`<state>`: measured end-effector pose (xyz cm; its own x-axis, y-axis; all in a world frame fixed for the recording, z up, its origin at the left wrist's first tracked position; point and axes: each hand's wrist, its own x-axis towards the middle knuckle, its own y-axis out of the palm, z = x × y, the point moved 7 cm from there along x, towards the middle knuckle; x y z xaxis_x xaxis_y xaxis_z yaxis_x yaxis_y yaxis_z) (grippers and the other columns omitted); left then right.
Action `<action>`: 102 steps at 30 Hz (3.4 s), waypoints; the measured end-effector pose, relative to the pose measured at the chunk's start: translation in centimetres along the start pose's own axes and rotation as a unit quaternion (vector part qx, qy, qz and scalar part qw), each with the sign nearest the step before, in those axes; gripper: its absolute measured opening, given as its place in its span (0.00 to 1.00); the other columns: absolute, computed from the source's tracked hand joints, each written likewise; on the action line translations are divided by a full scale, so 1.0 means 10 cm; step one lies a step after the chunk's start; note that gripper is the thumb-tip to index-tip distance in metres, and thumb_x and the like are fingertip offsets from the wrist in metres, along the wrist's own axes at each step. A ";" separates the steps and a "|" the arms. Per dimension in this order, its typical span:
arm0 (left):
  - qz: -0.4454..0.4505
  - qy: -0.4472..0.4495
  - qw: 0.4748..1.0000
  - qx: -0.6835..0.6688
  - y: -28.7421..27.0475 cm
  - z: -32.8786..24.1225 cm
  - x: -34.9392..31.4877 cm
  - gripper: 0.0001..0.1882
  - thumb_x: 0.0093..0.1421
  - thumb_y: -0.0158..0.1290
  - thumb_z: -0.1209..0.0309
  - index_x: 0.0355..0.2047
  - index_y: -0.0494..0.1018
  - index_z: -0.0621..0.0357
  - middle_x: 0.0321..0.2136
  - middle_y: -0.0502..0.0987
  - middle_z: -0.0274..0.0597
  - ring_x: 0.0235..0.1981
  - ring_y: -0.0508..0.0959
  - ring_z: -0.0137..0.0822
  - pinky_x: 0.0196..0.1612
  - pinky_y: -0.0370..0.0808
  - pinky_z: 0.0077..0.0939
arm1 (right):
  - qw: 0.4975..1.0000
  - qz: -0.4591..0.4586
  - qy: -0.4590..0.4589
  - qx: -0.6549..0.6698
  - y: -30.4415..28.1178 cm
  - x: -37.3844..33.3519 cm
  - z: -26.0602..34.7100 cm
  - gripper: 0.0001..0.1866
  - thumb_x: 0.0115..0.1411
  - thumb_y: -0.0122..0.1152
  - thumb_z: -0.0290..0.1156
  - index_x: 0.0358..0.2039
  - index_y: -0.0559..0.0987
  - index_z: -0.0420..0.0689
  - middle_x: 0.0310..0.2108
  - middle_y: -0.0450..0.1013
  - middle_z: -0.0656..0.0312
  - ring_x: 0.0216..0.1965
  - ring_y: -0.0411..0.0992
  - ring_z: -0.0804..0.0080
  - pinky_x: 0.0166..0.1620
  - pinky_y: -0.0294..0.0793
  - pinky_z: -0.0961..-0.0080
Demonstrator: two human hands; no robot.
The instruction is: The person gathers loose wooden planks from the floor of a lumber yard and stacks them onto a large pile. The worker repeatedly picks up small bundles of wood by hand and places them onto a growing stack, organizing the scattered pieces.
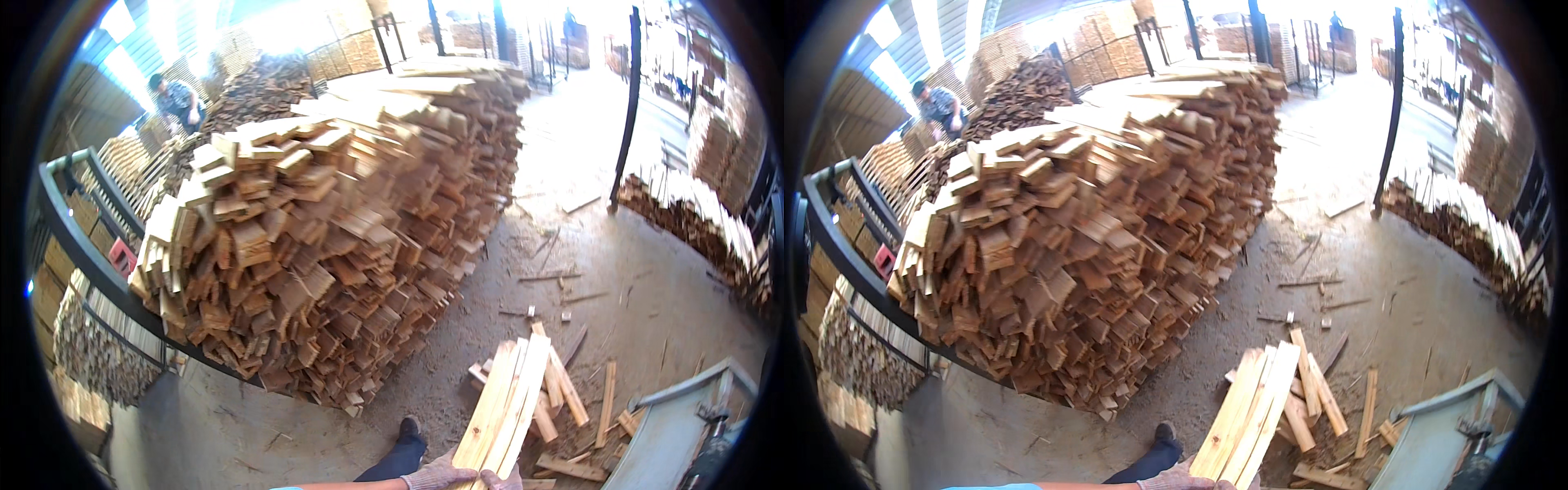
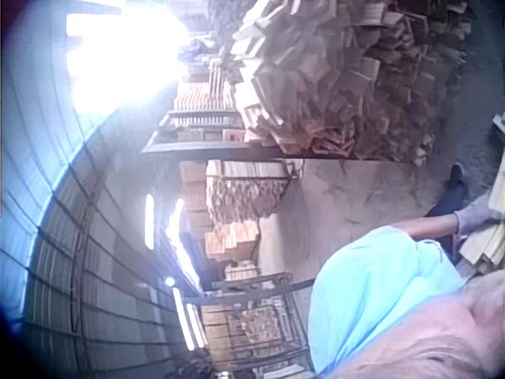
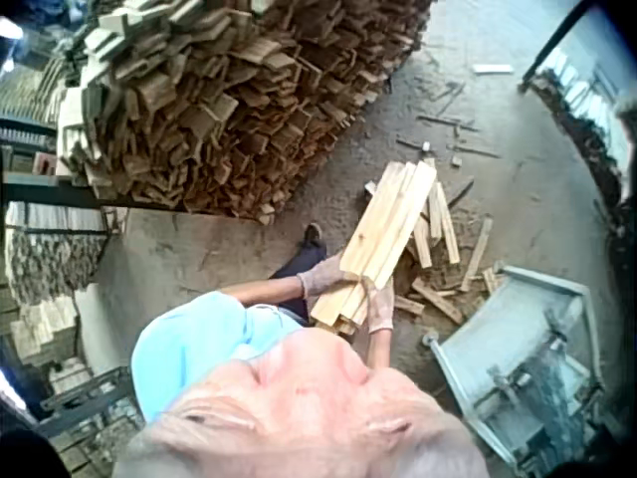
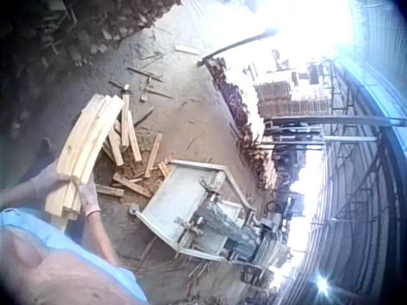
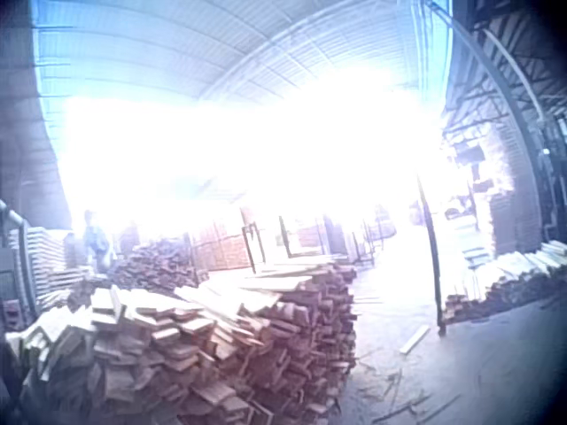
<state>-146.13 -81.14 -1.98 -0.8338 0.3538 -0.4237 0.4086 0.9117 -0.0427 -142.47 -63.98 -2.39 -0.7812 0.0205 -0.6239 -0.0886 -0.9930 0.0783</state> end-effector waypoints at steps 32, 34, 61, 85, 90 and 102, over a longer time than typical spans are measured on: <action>-0.667 0.256 0.527 0.461 -4.66 -3.61 -3.23 0.47 0.62 0.56 0.37 0.64 0.67 0.68 0.58 0.72 0.60 0.63 0.69 0.62 0.66 0.65 0.53 | 0.597 0.330 -0.541 -0.493 6.49 -1.05 5.39 0.55 0.59 0.55 0.74 0.66 0.68 0.34 0.65 0.68 0.40 0.67 0.65 0.47 0.69 0.64 0.59; -0.672 0.276 0.514 0.456 -4.56 -3.62 -3.24 0.46 0.63 0.53 0.35 0.64 0.67 0.63 0.58 0.72 0.60 0.63 0.69 0.62 0.67 0.64 0.56 | 0.629 0.376 -0.522 -0.436 6.25 -1.03 5.51 0.56 0.57 0.58 0.73 0.67 0.68 0.34 0.66 0.66 0.39 0.69 0.63 0.47 0.70 0.63 0.60; -0.609 0.499 0.349 0.509 -3.93 -3.60 -2.32 0.30 0.73 0.46 0.53 0.63 0.69 0.66 0.60 0.73 0.54 0.52 0.78 0.49 0.57 0.76 0.39 | 0.479 0.030 -0.855 -0.196 5.27 -0.49 4.37 0.49 0.50 0.67 0.57 0.65 0.68 0.36 0.69 0.60 0.39 0.71 0.55 0.41 0.75 0.44 0.41; 0.165 0.057 0.904 0.389 -0.66 -0.26 1.13 0.23 0.60 0.60 0.60 0.52 0.78 0.60 0.45 0.82 0.52 0.49 0.80 0.52 0.55 0.75 0.43 | 0.869 -0.172 0.368 -0.283 -1.09 -1.34 -2.40 0.35 0.68 0.45 0.59 0.59 0.78 0.42 0.63 0.70 0.44 0.67 0.65 0.50 0.69 0.62 0.60; 0.231 -0.035 0.880 0.413 -0.38 0.71 1.24 0.24 0.61 0.59 0.58 0.54 0.77 0.57 0.47 0.81 0.52 0.51 0.79 0.51 0.55 0.75 0.43 | 0.928 -0.154 0.270 -0.207 -0.82 -0.03 -2.33 0.29 0.68 0.46 0.54 0.45 0.83 0.41 0.46 0.78 0.42 0.52 0.76 0.47 0.55 0.72 0.55; 0.306 -0.097 0.842 0.434 0.36 2.74 1.56 0.30 0.60 0.61 0.58 0.59 0.72 0.61 0.48 0.79 0.56 0.51 0.78 0.55 0.56 0.74 0.44 | 0.782 -0.416 0.455 0.096 -1.80 2.53 -5.86 0.47 0.57 0.67 0.60 0.59 0.72 0.28 0.56 0.70 0.40 0.58 0.69 0.49 0.58 0.66 0.60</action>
<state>-147.47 -78.12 -33.52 -0.3261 0.5853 -0.7424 0.9273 0.0454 -0.3715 -124.43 -52.41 -65.15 0.3501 0.4714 -0.8095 -0.4916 -0.6431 -0.5871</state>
